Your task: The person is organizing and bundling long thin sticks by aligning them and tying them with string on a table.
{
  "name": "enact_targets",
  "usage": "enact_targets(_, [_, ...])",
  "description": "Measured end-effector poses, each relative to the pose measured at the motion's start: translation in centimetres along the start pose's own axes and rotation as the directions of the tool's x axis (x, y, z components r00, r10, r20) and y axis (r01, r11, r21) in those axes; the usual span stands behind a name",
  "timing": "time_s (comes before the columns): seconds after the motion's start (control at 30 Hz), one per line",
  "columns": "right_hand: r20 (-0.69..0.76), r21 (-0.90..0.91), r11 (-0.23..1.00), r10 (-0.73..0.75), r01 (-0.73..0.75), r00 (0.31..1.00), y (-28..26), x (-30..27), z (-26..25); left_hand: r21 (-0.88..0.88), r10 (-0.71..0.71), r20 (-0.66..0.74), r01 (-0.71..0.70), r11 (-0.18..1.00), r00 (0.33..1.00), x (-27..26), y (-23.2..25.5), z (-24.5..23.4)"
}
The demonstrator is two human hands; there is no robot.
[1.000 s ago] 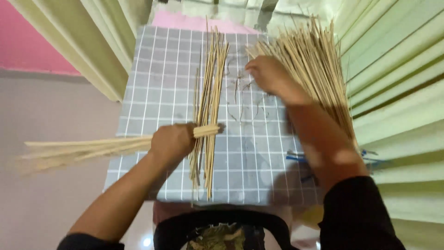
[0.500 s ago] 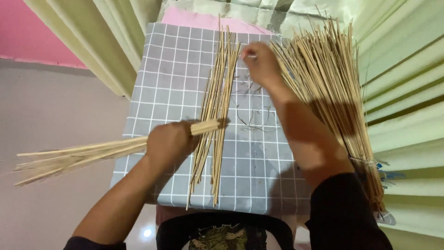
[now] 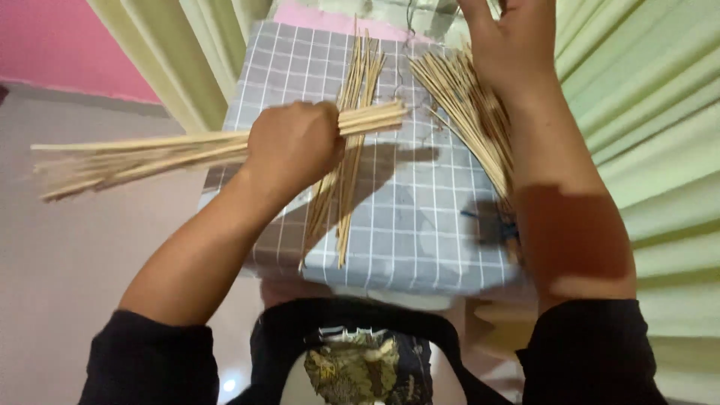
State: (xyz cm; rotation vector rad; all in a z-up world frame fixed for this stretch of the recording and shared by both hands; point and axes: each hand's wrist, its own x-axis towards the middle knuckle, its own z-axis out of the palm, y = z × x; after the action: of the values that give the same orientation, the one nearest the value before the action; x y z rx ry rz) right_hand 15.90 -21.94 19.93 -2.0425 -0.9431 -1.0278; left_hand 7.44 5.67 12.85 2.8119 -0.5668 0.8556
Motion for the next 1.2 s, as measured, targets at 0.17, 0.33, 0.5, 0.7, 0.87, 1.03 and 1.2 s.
enact_targets(0.17, [0.260,-0.006,0.995,-0.099,0.104,0.961,-4.5,-0.3,-3.4,-0.089,-0.019,0.057,0.024,0.996,0.998,0.2,2.8,-5.0])
enact_targets(0.33, [0.400,0.101,0.995,-0.060,0.021,0.914,-7.1,-0.6,-4.7,-0.215,0.106,-0.106,-0.127,0.968,0.989,2.4,5.7,-8.7])
enact_targets(0.5, [0.479,0.033,0.984,0.137,-0.174,0.867,-8.3,-1.0,-6.9,-0.050,0.153,-0.089,-0.158,0.986,0.984,4.7,3.5,-6.8])
enact_targets(0.7, [0.472,-0.190,0.974,0.199,-0.121,0.859,-6.3,-3.7,-13.9,0.280,0.216,-0.256,-0.141,0.950,0.942,3.7,-1.5,-6.3])
enact_targets(0.87, [0.308,-0.127,0.938,0.346,-0.322,0.886,-0.5,-7.9,-19.9,0.206,0.217,-0.216,-0.173,0.963,0.952,3.8,-2.0,-5.2])
enact_targets(1.03, [0.244,-0.228,0.943,0.297,-0.243,0.923,-4.5,-6.0,-19.3,-0.306,0.101,-0.064,-0.115,0.945,0.993,5.1,2.8,-7.6])
enact_targets(1.2, [0.525,-0.253,0.958,0.017,0.138,0.851,-11.6,-0.7,-15.5,-0.447,0.331,-0.172,-0.373,0.813,0.928,5.3,8.5,-10.2])
